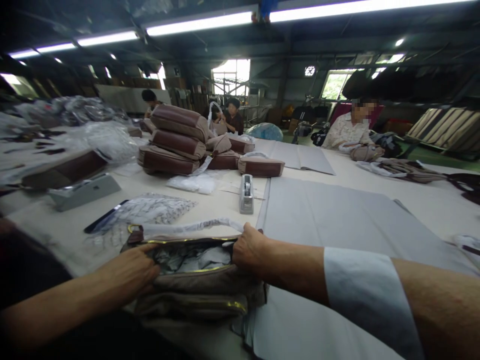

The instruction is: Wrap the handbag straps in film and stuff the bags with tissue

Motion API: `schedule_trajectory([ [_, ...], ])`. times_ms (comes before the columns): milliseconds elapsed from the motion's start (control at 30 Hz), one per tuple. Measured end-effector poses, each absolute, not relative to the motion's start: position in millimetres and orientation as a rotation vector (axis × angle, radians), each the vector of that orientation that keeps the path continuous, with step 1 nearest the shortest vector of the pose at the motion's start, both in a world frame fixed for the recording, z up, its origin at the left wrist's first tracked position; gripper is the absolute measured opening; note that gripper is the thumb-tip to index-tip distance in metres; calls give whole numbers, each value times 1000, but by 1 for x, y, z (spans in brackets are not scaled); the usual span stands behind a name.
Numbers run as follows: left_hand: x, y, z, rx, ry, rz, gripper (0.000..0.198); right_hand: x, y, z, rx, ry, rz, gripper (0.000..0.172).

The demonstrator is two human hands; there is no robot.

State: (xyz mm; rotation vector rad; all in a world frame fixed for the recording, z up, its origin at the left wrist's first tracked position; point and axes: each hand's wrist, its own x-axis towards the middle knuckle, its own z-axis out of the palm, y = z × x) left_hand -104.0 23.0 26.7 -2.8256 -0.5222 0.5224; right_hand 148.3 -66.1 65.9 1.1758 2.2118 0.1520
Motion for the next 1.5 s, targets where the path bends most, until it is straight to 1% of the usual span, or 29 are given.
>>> schedule_trajectory([
  [67, -104, 27, 26, -2794, -535, 462, 25, 145, -64, 64, 1228, 2217, 189, 18],
  [133, -105, 32, 27, -2766, -540, 429, 27, 143, -63, 64, 1268, 2231, 229, 21],
  [200, -107, 37, 29, -2753, -540, 429, 25, 141, -60, 62, 1282, 2248, 249, 21],
  [367, -108, 47, 36, -2775, -530, 507, 26, 138, -45, 63, 1268, 2267, 233, 15],
  [467, -108, 44, 46, -2810, -610, 515, 16, 149, -45, 77, 1231, 2364, 200, 9],
  [500, -106, 41, 49, -2850, -657, 449, 15, 156, -49, 83, 1246, 2477, 181, 12],
  [567, -100, 32, 52, -2976, -751, 189, 30, 172, -62, 91, 1458, 2794, 230, 21],
  [600, -94, 26, 51, -3046, -780, 21, 39, 181, -69, 91, 1697, 2922, 322, 24],
  [633, -86, 21, 48, -3109, -792, -152, 46, 189, -76, 89, 2030, 2961, 446, 26],
  [667, -76, 16, 45, -3163, -784, -310, 52, 195, -82, 83, 2377, 2887, 509, 30],
  [700, -65, 12, 40, -3204, -762, -443, 56, 200, -86, 75, 2651, 2769, 459, 36],
  [733, -52, 9, 35, -3237, -728, -543, 60, 203, -88, 65, 2826, 2663, 316, 41],
  [800, -28, 5, 25, -3301, -665, -618, 60, 201, -87, 44, 2913, 2554, -39, 52],
  [833, -17, 4, 20, -3330, -651, -609, 58, 197, -84, 35, 2896, 2536, -142, 54],
  [867, -7, 3, 16, -3350, -643, -585, 55, 192, -80, 27, 2885, 2517, -176, 54],
  [933, 6, 3, 11, -3352, -633, -535, 48, 182, -72, 17, 2916, 2484, -106, 45],
  [1000, 13, 4, 7, -3330, -630, -464, 36, 175, -66, 11, 3054, 2450, -74, 37],
  [1033, 14, 6, 7, -3325, -641, -428, 31, 173, -66, 7, 3166, 2435, -132, 36],
  [1100, 15, 10, 6, -3346, -710, -418, 22, 173, -67, -2, 3417, 2397, -393, 37],
  [1133, 15, 11, 6, -3375, -748, -470, 19, 174, -69, -8, 3513, 2375, -569, 38],
  [1200, 15, 13, 5, -3461, -804, -701, 22, 177, -72, -18, 3581, 2377, -901, 41],
  [1267, 17, 11, 4, -3545, -814, -973, 25, 180, -76, -21, 3530, 2448, -1042, 39],
  [1300, 19, 8, 2, -3568, -803, -1103, 23, 181, -77, -18, 3474, 2489, -1030, 39],
  [1367, 24, 2, -1, -3576, -714, -1288, 17, 179, -80, -5, 3339, 2530, -895, 41],
  [1433, 28, -4, -6, -3516, -568, -1371, 17, 175, -83, 13, 3192, 2462, -622, 43],
  [1500, 31, -8, -9, -3450, -458, -1345, 20, 169, -85, 29, 3064, 2362, -285, 33],
])
